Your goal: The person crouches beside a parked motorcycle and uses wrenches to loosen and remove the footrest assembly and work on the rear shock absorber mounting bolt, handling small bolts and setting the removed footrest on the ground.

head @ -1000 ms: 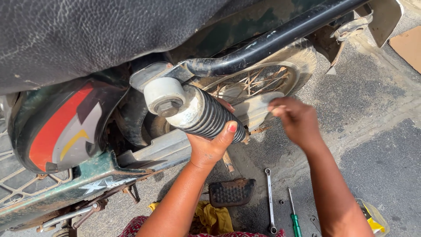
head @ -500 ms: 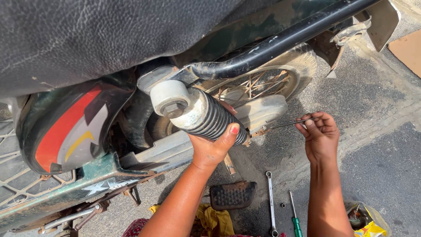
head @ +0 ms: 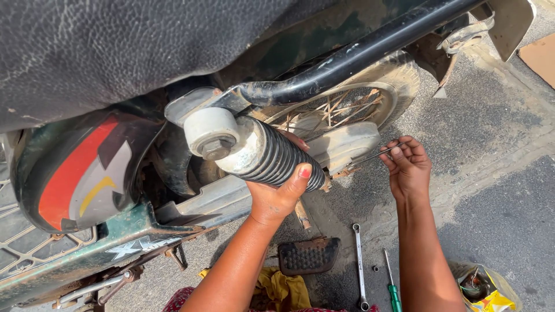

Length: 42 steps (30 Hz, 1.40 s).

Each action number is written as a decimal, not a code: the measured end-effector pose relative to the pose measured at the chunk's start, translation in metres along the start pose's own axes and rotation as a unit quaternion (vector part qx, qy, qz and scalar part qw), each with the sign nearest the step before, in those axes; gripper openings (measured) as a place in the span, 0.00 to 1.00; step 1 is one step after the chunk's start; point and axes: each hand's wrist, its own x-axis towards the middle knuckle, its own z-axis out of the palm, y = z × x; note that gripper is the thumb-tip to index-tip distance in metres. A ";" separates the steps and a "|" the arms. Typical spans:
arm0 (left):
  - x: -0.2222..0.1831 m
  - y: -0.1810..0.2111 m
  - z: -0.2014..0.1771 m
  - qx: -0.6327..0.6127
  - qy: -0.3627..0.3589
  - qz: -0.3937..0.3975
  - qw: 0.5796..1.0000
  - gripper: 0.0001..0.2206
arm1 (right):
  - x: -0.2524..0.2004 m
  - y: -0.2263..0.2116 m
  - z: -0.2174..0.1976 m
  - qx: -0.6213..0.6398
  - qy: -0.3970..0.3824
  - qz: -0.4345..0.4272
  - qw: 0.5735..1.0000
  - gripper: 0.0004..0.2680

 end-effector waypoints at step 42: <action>0.000 0.001 -0.002 -0.007 0.002 0.003 1.000 0.21 | -0.007 -0.013 0.003 -0.010 -0.015 -0.020 1.000 0.08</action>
